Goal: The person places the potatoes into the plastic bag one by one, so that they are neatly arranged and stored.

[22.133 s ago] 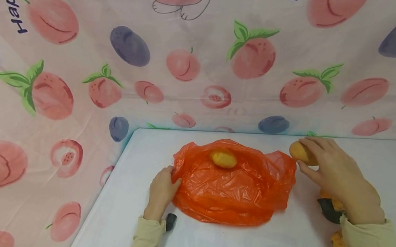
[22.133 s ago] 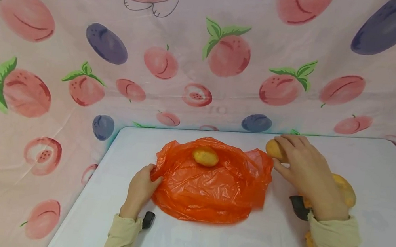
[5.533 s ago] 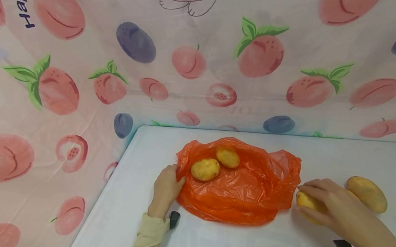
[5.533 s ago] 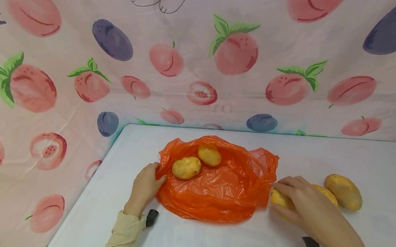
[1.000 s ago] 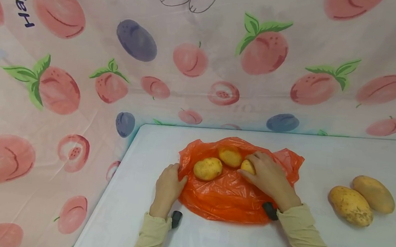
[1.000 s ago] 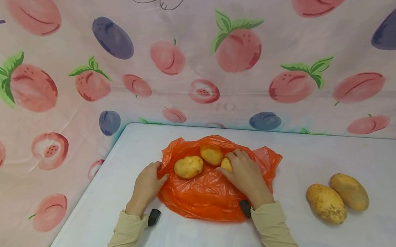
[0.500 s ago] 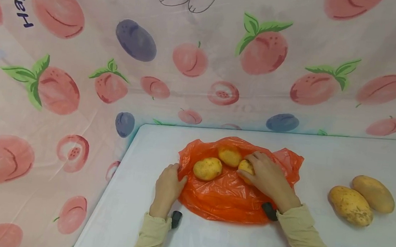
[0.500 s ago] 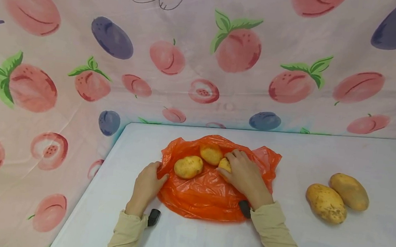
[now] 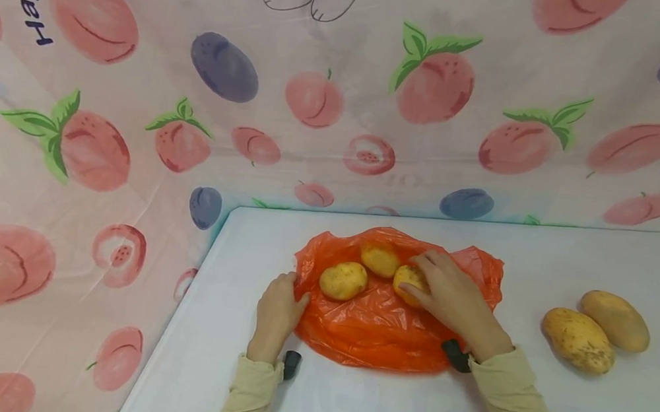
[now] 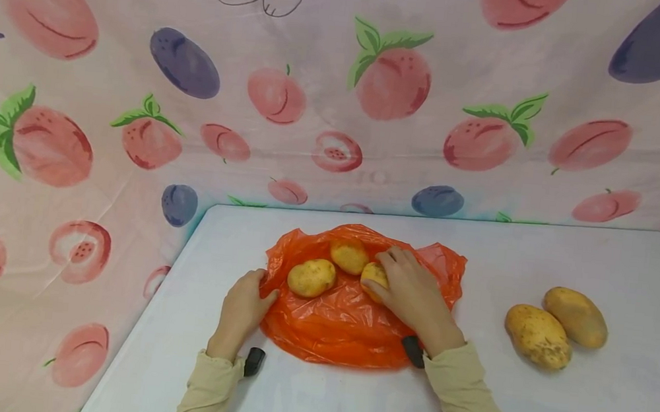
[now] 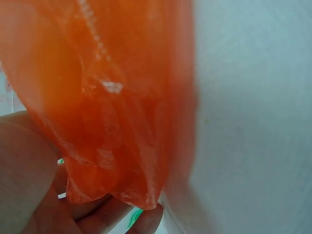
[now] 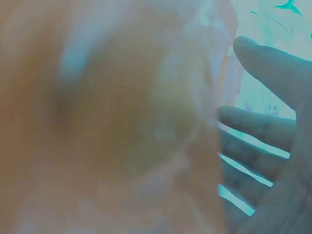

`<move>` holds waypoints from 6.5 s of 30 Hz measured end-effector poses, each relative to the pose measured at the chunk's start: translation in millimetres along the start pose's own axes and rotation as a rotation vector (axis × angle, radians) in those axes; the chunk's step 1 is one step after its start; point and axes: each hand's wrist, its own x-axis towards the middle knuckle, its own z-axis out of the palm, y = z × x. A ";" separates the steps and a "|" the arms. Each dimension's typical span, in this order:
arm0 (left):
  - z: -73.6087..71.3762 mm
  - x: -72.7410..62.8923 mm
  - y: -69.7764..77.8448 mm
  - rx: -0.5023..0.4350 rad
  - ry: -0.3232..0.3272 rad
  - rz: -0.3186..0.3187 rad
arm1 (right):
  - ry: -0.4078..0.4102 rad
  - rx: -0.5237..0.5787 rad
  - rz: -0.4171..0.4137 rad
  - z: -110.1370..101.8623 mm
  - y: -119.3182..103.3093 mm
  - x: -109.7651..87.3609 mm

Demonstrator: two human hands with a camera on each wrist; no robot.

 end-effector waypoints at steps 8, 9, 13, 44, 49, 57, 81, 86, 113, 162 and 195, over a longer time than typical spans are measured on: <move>-1.3 -1.5 0.1 0.000 0.007 0.013 | 0.033 0.004 -0.043 -8.0 2.2 -9.8; -1.2 -1.5 0.2 0.001 0.008 0.015 | 0.029 0.001 -0.040 -8.9 3.0 -10.9; -0.7 -1.8 1.0 0.000 0.009 0.013 | 0.010 -0.010 -0.026 -13.1 6.1 -15.4; -0.7 -1.5 0.9 0.004 0.007 0.021 | 0.020 -0.079 0.003 -38.0 33.6 -50.2; 0.5 0.2 0.5 0.004 -0.007 0.000 | 0.010 -0.087 0.039 -40.1 39.8 -56.6; 1.6 0.7 -0.3 0.008 -0.015 -0.016 | 0.031 -0.096 0.024 -46.7 51.2 -65.1; 1.4 0.4 0.7 0.005 -0.002 -0.003 | -0.001 -0.175 0.122 -60.3 88.1 -87.8; 1.1 0.8 0.9 0.000 0.001 -0.001 | 0.010 -0.188 0.118 -59.2 94.8 -91.0; 0.7 0.6 1.6 -0.003 -0.010 -0.013 | -0.054 -0.255 0.123 -51.9 115.3 -108.7; 1.6 -0.8 1.3 0.008 -0.001 0.003 | -0.016 -0.202 0.150 -55.7 106.8 -107.6; 0.2 -1.8 -1.4 -0.023 -0.010 -0.012 | 0.126 -0.086 0.019 -84.1 48.0 -72.3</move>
